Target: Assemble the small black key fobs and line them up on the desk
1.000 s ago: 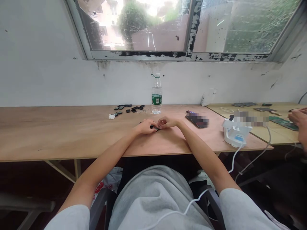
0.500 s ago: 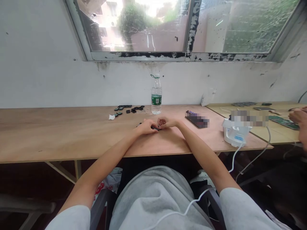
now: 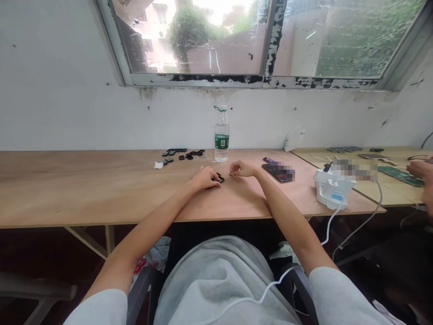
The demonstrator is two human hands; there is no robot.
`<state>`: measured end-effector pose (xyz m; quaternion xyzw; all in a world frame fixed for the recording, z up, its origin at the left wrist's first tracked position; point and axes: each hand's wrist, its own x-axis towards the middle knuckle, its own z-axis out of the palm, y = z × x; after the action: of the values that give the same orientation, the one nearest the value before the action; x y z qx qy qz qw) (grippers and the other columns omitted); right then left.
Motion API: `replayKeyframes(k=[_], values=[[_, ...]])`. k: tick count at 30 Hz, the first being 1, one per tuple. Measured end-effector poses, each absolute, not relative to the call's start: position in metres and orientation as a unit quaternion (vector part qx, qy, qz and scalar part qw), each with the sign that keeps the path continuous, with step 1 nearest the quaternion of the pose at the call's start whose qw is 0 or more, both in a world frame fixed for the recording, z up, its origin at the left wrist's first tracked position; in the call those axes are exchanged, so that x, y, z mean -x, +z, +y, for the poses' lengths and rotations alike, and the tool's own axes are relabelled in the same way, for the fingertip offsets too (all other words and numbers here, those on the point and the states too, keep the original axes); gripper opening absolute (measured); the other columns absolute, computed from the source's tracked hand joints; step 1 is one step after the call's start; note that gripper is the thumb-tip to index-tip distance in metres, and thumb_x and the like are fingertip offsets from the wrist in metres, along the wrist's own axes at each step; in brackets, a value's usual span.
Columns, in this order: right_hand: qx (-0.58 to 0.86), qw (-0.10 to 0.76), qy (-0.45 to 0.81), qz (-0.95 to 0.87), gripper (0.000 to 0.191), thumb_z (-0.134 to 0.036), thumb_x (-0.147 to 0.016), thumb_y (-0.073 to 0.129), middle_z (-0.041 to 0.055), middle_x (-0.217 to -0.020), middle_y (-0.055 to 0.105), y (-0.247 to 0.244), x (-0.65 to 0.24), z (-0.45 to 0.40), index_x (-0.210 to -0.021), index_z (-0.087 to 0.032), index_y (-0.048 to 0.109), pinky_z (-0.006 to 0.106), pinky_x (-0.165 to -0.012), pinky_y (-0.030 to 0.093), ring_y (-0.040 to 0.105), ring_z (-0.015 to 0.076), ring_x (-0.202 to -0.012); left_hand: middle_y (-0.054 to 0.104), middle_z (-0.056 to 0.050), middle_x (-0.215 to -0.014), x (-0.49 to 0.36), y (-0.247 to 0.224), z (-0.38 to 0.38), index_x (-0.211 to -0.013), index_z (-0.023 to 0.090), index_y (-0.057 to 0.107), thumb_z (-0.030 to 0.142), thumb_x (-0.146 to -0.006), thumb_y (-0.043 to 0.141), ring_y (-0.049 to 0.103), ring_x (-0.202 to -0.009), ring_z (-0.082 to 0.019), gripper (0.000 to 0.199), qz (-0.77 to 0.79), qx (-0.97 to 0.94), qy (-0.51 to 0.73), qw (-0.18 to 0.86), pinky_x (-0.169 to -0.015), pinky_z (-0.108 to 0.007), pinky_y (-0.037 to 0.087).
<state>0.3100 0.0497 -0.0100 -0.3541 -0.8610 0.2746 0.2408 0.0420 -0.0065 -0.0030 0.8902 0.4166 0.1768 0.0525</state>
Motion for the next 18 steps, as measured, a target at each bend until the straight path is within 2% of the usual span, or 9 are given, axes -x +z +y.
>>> replayKeyframes(k=[6, 10, 12, 14, 16, 18], values=[[0.38, 0.199, 0.263, -0.864, 0.018, -0.019, -0.073, 0.075, 0.0069, -0.096, 0.08, -0.016, -0.317, 0.056, -0.09, -0.017, 0.082, 0.024, -0.068, 0.051, 0.069, 0.0188, -0.08, 0.079, -0.008, -0.099, -0.041, -0.002, -0.007, -0.085, 0.023, 0.086, 0.042, -0.075, 0.089, 0.067, -0.104, -0.032, 0.023, 0.451, -0.874, 0.175, 0.043, -0.102, -0.046, 0.04], [0.376, 0.202, 0.251, -0.869, 0.017, -0.021, -0.073, 0.076, 0.0072, -0.096, 0.08, -0.017, -0.317, 0.058, -0.089, -0.018, 0.083, 0.025, -0.07, 0.051, 0.068, 0.0188, -0.079, 0.08, -0.006, -0.094, -0.033, 0.001, -0.003, -0.079, 0.023, 0.084, 0.043, -0.075, 0.088, 0.068, -0.097, -0.029, 0.021, 0.46, -0.865, 0.183, 0.076, -0.098, -0.042, 0.043], [0.374, 0.244, 0.235, -0.863, 0.018, -0.023, -0.076, 0.075, 0.0074, -0.094, 0.08, -0.019, -0.32, 0.061, -0.091, -0.017, 0.082, 0.026, -0.071, 0.051, 0.067, 0.0188, -0.079, 0.079, -0.006, -0.09, -0.024, 0.005, 0.003, -0.079, 0.023, 0.084, 0.047, -0.078, 0.084, 0.069, -0.091, -0.026, 0.024, 0.462, -0.852, 0.227, 0.1, -0.089, -0.038, 0.047], [0.392, 0.323, 0.208, -0.836, 0.019, -0.026, -0.079, 0.071, 0.0073, -0.089, 0.078, -0.025, -0.325, 0.066, -0.091, -0.016, 0.081, 0.027, -0.073, 0.052, 0.067, 0.019, -0.079, 0.078, -0.006, -0.088, -0.01, 0.01, 0.011, -0.084, 0.022, 0.083, 0.05, -0.084, 0.077, 0.067, -0.085, -0.023, 0.029, 0.48, -0.813, 0.312, 0.104, -0.08, -0.035, 0.048], [0.432, 0.405, 0.182, -0.785, 0.019, -0.029, -0.08, 0.066, 0.0077, -0.088, 0.077, -0.033, -0.333, 0.072, -0.089, -0.016, 0.078, 0.028, -0.074, 0.052, 0.067, 0.0194, -0.079, 0.077, -0.007, -0.091, 0.009, 0.014, 0.02, -0.09, 0.02, 0.08, 0.049, -0.092, 0.067, 0.066, -0.083, -0.022, 0.032, 0.509, -0.764, 0.388, 0.087, -0.077, -0.035, 0.048], [0.469, 0.451, 0.168, -0.74, 0.019, -0.029, -0.08, 0.063, 0.0088, -0.089, 0.077, -0.042, -0.342, 0.078, -0.085, -0.015, 0.075, 0.03, -0.075, 0.052, 0.066, 0.0201, -0.079, 0.076, -0.009, -0.092, 0.03, 0.015, 0.028, -0.092, 0.02, 0.077, 0.044, -0.098, 0.059, 0.064, -0.083, -0.022, 0.031, 0.538, -0.729, 0.417, 0.071, -0.076, -0.036, 0.048]])
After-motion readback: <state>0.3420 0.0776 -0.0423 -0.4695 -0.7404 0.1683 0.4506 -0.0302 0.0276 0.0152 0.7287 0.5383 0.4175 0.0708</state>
